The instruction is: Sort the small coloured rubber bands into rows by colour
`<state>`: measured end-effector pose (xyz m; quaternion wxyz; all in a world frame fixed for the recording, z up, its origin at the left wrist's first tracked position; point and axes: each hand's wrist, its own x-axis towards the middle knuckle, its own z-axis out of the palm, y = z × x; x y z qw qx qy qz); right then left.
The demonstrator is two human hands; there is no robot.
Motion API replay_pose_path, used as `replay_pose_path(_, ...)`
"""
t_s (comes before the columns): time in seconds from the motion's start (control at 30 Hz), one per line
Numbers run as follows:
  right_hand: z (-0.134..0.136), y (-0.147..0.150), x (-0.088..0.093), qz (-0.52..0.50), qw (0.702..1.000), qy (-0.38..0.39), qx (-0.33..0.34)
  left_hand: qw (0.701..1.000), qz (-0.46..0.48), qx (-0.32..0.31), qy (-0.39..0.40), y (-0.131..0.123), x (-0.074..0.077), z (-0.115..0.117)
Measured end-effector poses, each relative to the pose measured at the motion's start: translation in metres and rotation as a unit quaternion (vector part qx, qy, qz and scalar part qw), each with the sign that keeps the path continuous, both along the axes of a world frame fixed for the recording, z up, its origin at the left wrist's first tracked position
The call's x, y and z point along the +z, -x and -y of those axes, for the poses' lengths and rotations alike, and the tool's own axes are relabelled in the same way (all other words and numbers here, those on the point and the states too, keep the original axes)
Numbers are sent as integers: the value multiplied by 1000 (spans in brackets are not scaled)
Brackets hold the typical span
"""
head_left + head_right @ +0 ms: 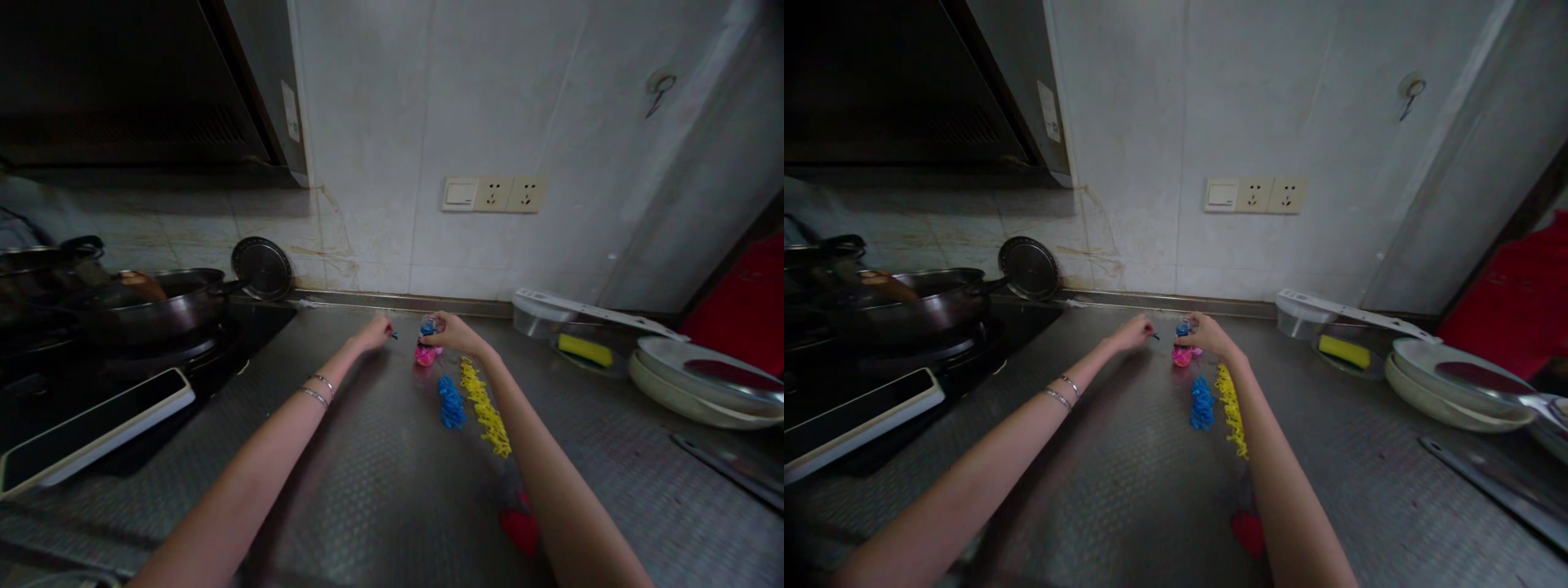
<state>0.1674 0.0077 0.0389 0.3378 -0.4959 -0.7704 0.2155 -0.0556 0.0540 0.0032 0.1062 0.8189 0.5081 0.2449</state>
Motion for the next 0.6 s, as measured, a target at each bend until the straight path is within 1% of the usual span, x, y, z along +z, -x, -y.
replay_pose_path(0.1,1,-2,-1,-7,1000,11,7,999,20,17,27,8,3,-24)
replay_pose_path(0.17,3,-3,0,-7,1000,16,9,999,19,13,28,9,0,-34)
replay_pose_path(0.23,4,-4,1,-8,1000,20,10,1000,2,2,26,7,-5,-39)
replay_pose_path(0.37,6,-3,2,-19,999,22,21,999,-42,-25,20,0,-12,-41)
replay_pose_path(0.5,7,-2,3,-10,999,22,21,997,-52,-38,38,-2,-7,-38)
replay_pose_path(0.53,7,-1,3,-10,999,22,24,998,-38,-35,45,-2,-4,-37)
replay_pose_path(0.6,7,-1,3,-13,999,21,32,998,37,-21,42,-3,0,-34)
